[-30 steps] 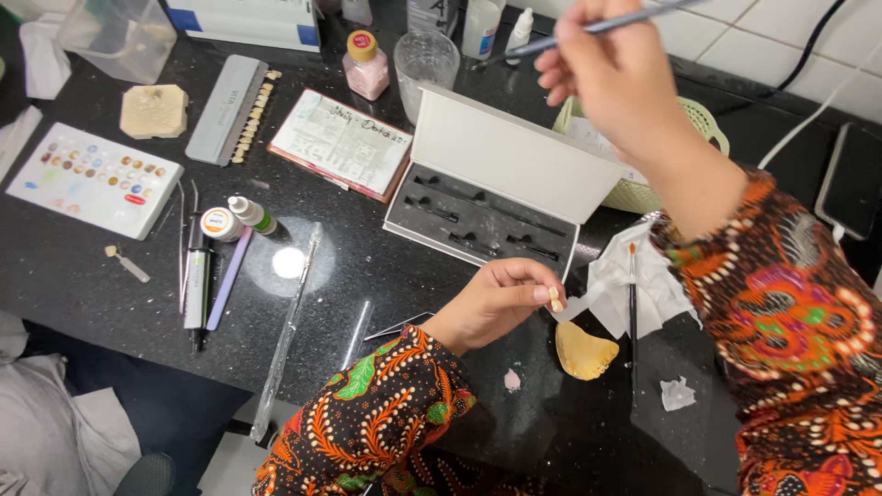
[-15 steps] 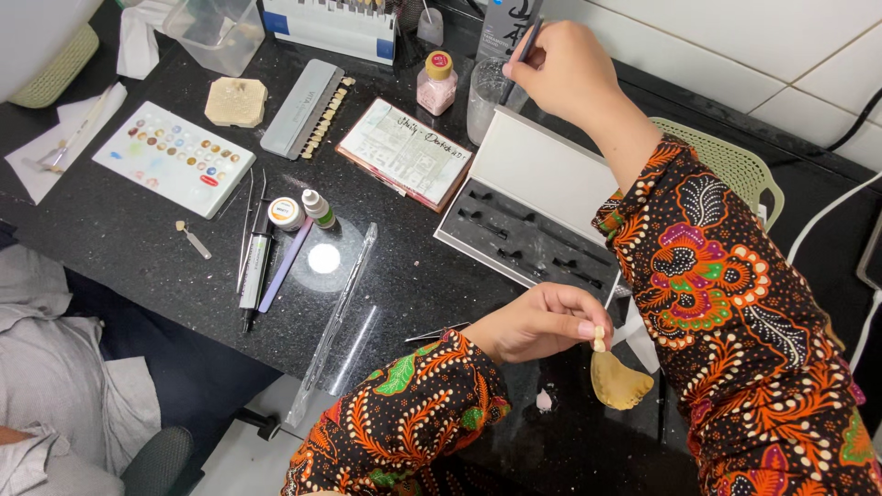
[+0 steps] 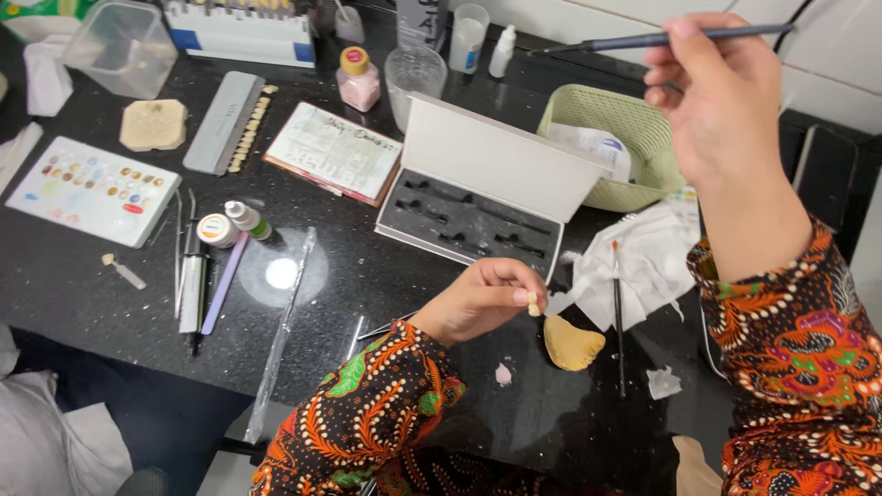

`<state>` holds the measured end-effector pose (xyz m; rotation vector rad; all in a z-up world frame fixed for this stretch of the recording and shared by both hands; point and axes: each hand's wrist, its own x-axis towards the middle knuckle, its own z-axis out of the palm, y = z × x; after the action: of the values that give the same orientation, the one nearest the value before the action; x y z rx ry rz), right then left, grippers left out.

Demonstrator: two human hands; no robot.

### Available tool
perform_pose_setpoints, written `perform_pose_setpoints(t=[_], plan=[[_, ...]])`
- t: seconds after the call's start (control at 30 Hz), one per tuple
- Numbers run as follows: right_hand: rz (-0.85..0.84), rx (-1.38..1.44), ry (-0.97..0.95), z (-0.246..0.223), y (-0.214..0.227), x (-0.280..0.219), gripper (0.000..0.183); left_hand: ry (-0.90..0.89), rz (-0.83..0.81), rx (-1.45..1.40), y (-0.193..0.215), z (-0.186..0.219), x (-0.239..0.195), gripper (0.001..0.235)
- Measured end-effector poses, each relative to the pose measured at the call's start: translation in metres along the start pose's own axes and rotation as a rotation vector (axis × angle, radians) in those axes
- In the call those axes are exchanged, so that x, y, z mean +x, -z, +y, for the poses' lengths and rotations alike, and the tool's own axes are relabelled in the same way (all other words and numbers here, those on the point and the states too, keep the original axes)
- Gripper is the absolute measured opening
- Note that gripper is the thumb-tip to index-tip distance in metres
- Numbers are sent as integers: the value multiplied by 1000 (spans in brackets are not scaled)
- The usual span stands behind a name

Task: The person holds a small tooth-shaped object and repeatedly applies a light-colored substance with a fine brush. They dip the brush into a small pile of material on the table and carefully coat the object's surface, occasionally wiping the brush on a tissue. The object is rotated in hand to access different sides.

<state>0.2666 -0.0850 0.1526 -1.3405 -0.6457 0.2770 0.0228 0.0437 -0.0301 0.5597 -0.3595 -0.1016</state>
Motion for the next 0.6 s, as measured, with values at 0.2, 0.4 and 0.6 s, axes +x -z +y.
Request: perform_pose_setpoints(t=[0.2, 0.4, 0.6], plan=[[268, 154, 88, 21, 116, -140, 9, -6, 17, 23, 1, -2, -1, 4], [435, -19, 14, 81, 158, -202, 4, -8, 23, 81, -7, -3, -2, 4], [392, -239, 59, 108, 153, -203, 7, 1, 31, 94, -9, 2, -2, 7]])
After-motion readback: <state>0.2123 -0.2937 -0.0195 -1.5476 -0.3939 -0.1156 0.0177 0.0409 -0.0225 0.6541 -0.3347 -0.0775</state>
